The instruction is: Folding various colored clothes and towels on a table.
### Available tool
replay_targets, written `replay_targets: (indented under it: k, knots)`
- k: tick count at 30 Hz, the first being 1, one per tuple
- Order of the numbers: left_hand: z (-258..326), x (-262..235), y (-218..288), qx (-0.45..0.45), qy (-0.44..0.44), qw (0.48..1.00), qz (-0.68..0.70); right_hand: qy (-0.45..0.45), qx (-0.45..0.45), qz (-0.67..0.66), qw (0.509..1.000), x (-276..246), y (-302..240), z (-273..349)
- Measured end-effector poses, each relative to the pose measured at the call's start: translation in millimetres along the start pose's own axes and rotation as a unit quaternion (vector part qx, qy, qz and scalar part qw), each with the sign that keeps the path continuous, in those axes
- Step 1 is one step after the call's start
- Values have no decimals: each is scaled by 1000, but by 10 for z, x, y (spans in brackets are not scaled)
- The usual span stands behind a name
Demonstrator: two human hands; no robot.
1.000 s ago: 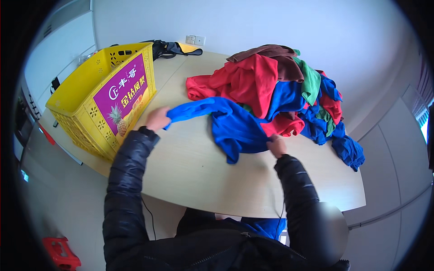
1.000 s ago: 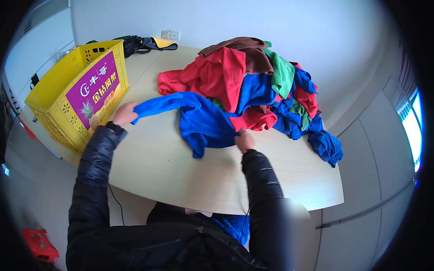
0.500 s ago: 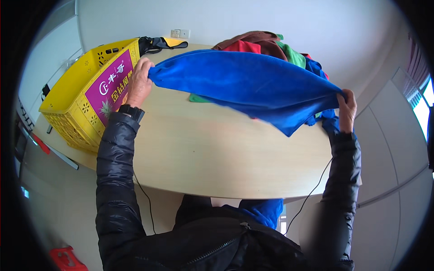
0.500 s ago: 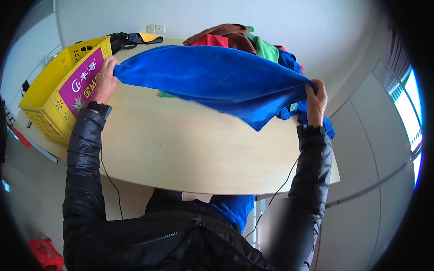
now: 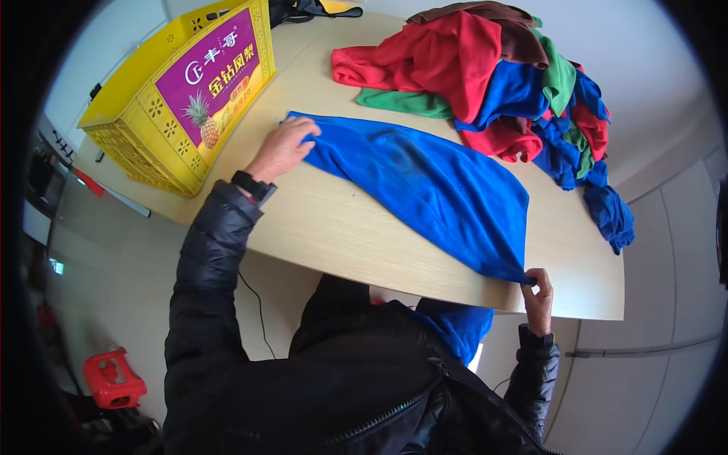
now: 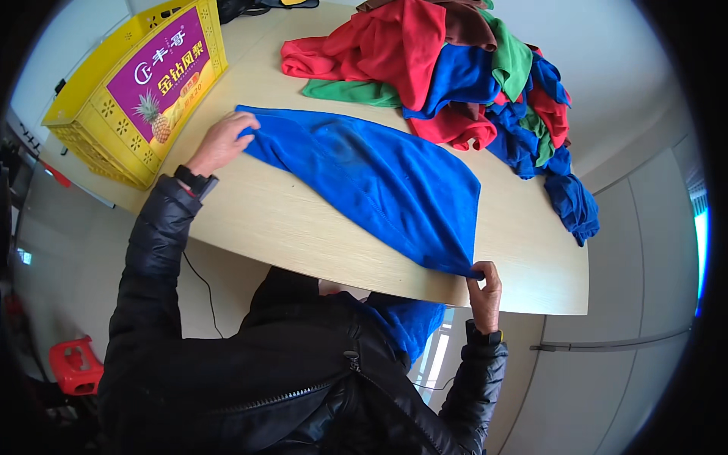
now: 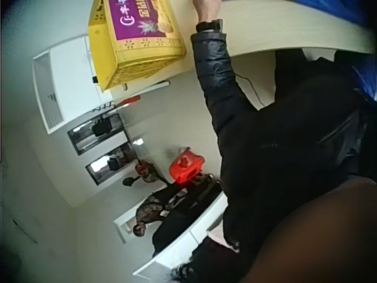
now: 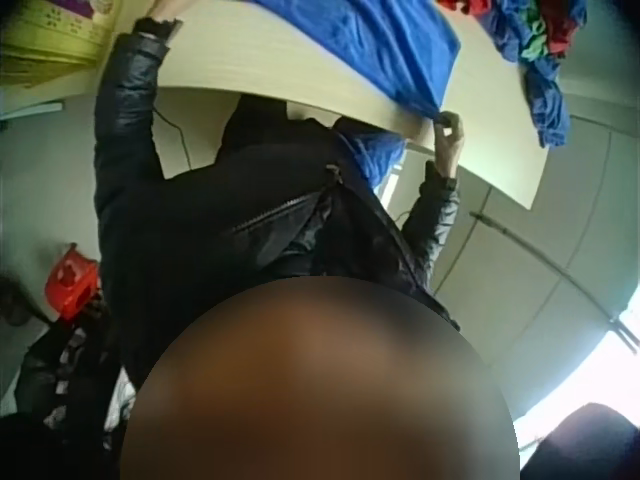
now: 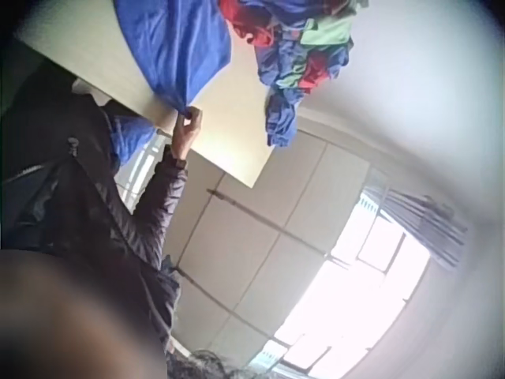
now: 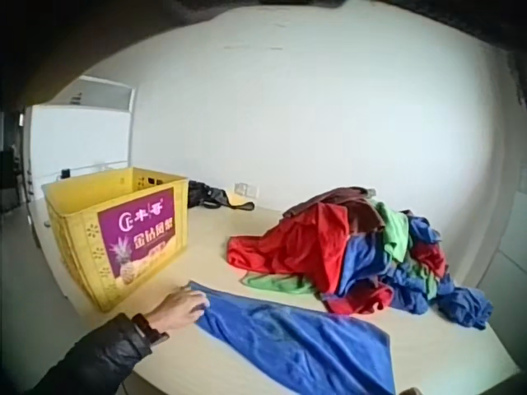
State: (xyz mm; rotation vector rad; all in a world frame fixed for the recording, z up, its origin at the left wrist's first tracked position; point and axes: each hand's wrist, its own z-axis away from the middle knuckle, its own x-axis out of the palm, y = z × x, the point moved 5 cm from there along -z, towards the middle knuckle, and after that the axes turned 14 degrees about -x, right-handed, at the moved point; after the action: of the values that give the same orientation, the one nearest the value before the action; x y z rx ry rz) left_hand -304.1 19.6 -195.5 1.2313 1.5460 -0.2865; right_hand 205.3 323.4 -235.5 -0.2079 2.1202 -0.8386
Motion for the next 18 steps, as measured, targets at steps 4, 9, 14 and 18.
replay_targets:
  k: [4, 9, 14, 18]
  knots:
    - [-291, 349, 13, 75, 26, 997, -15, -30, 1, 22, 999, -40, 93, 124]
    - [-671, 763, -82, 3, -109, 992, -61, -45, 16, 54, 997, -83, 82, 147]
    - [-772, 700, 108, -4, -238, 965, -107, -43, 23, 62, 997, -126, 97, 197]
    - [-569, 351, 123, 124, -190, 971, -74, -30, 28, 49, 998, -145, 108, 182]
